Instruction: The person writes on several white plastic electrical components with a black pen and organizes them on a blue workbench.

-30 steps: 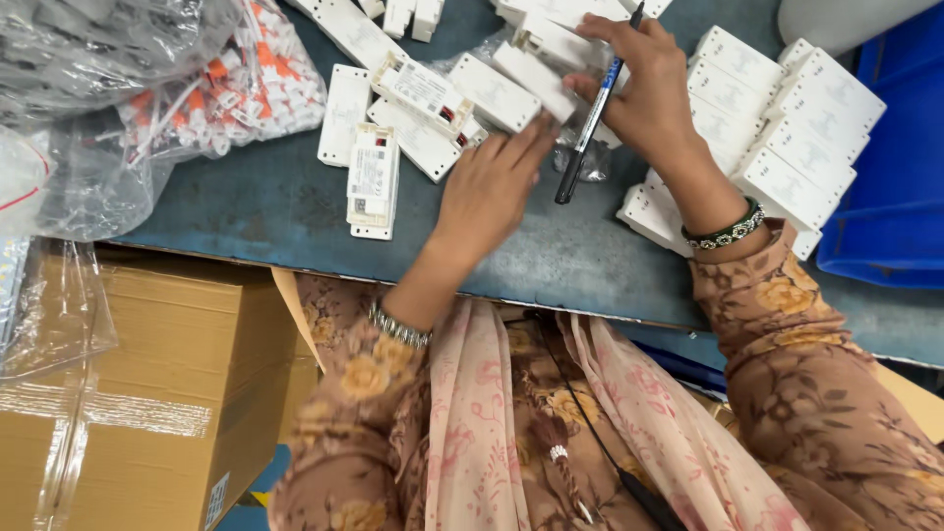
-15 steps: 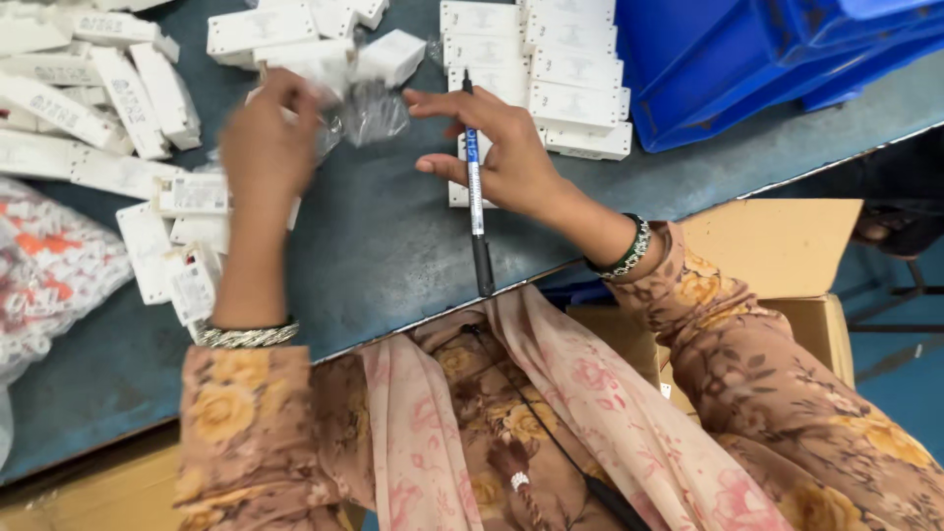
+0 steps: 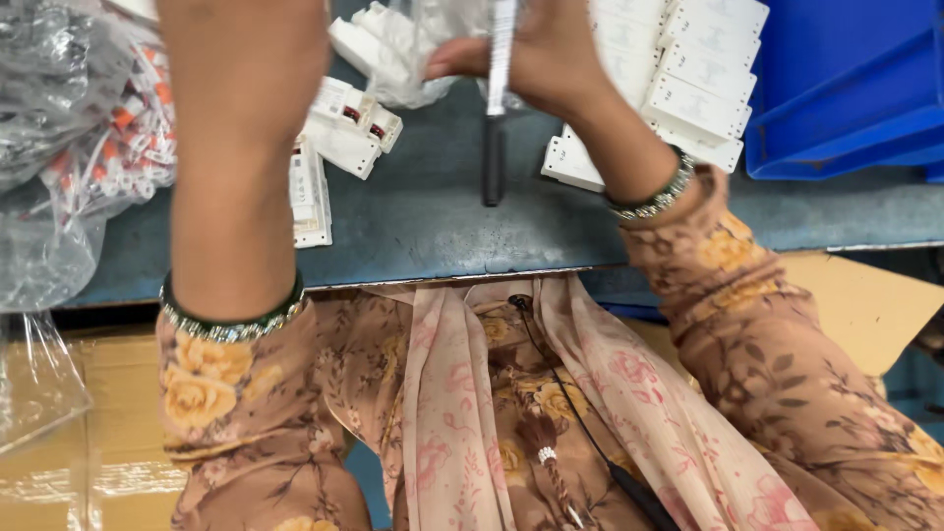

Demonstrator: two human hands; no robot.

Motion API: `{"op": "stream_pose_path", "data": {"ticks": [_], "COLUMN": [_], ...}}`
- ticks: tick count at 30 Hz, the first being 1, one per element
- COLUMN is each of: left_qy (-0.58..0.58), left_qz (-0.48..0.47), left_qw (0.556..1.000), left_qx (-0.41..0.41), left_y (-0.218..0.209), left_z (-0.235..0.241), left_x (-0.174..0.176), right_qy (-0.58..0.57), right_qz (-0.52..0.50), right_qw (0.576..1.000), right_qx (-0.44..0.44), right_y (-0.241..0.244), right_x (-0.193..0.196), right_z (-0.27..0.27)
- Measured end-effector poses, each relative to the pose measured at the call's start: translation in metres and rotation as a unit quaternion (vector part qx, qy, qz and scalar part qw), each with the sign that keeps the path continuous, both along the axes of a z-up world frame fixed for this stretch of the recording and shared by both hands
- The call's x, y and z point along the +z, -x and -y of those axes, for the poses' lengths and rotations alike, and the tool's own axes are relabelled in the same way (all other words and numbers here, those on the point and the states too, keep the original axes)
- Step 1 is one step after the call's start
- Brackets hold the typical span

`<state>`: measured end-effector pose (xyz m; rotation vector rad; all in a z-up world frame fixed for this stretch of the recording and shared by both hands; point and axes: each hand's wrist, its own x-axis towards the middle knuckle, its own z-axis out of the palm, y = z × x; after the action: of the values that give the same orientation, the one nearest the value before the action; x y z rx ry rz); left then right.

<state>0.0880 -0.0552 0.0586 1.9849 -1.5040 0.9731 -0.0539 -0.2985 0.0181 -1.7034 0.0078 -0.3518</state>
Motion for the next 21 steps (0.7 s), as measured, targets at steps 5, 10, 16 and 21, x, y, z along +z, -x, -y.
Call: {"op": "stream_pose_path", "data": {"ticks": [5,10,16,21], "left_qy": [0.071,0.06,-0.17,-0.343], "left_qz": [-0.181,-0.311,-0.37,-0.21], "left_qw": [0.981,0.947,0.903,0.906], "left_qx": [0.013,-0.047,-0.134,-0.133], "left_y": [0.031,0.043,0.096,0.098], "left_z": [-0.054,-0.029,0.074,0.114], "left_x": [0.002,-0.026,-0.08,-0.109], "right_qy": [0.112,0.121,0.297,0.312], "right_qz": [0.212,0.2,0.032,0.01], "right_qw": [0.971,0.963,0.896,0.875], "right_qx": [0.026,-0.138,-0.329,-0.37], "right_y": [-0.03,0.022,0.103,0.151], "right_x": [-0.021,-0.017,-0.038,-0.085], "right_z": [-0.025,-0.022,-0.005,0.006]}}
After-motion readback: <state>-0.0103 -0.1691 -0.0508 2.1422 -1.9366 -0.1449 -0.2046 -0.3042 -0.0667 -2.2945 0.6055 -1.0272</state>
